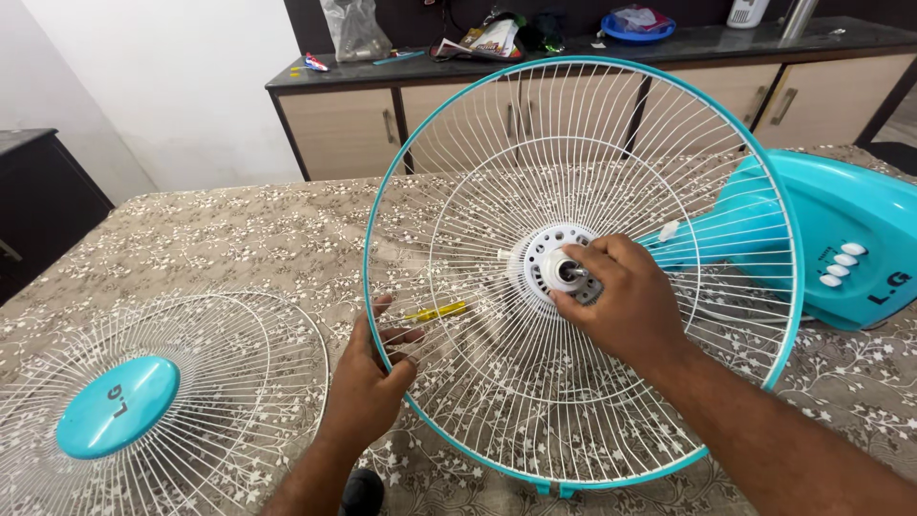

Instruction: The person disassembles a teal LG table fan by removing the front grille, unscrewing the central nut to detach the fan blades, and then removing the rear grille. The components are placed on the bed surface.

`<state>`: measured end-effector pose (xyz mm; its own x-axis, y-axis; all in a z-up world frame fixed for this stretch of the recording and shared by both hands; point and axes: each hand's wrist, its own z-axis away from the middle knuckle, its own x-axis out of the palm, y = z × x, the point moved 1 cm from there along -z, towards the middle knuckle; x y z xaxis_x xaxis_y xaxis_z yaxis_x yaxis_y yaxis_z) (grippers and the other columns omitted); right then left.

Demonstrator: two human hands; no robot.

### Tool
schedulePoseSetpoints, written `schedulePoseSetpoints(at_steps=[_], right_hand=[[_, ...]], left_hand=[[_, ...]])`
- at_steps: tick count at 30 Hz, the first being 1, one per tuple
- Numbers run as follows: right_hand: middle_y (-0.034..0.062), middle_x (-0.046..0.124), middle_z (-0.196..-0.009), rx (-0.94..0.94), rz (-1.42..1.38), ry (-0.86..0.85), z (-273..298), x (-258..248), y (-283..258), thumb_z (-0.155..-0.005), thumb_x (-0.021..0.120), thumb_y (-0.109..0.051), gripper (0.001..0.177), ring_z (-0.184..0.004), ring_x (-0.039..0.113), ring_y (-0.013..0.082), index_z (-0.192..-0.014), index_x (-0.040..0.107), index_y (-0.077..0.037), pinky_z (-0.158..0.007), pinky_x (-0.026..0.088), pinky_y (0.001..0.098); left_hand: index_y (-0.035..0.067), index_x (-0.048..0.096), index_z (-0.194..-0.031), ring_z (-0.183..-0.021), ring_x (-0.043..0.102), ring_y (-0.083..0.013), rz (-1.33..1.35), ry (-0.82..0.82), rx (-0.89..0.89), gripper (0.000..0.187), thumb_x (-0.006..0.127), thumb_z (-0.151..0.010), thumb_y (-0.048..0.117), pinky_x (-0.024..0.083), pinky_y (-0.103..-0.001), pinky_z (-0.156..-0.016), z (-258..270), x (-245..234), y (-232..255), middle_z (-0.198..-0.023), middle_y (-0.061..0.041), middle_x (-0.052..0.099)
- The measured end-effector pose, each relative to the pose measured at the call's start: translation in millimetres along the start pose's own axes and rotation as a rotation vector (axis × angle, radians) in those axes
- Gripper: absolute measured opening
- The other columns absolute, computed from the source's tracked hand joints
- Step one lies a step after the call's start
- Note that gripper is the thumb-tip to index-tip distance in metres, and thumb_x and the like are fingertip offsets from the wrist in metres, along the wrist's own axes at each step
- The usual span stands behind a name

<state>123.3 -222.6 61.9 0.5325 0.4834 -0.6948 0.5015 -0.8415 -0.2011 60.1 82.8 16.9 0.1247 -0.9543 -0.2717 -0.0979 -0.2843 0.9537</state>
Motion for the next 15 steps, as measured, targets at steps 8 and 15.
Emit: schedulePoseSetpoints(at_steps=[8,15], right_hand=[[-0.0002,0.066,-0.124,0.066,-0.011,-0.155,-7.1,-3.9,7.3,-0.067,0.086,-0.029,0.060,-0.110,0.065,0.0204,-0.125,0.073,-0.023,-0.092,0.057,0.0371],[-0.0016,0.062,-0.133,0.018,0.027,-0.244,-11.9,-7.9,12.4,-0.075,0.083,-0.030,0.058,-0.120,0.061,0.0204,-0.131,0.068,-0.028,-0.095,0.056,0.0390]], left_hand=[[0.018,0.031,-0.158,-0.086,0.075,-0.0170,-0.037,0.000,-0.043,0.085,0.062,-0.080,0.006,0.060,-0.032,-0.075,1.8,-4.2,3.8,-0.119,-0.013,0.077],[0.019,0.031,-0.160,-0.086,0.076,-0.0167,-0.075,-0.007,-0.065,0.086,0.062,-0.080,0.007,0.061,-0.032,-0.075,0.8,-4.8,8.9,-0.119,-0.011,0.077]])
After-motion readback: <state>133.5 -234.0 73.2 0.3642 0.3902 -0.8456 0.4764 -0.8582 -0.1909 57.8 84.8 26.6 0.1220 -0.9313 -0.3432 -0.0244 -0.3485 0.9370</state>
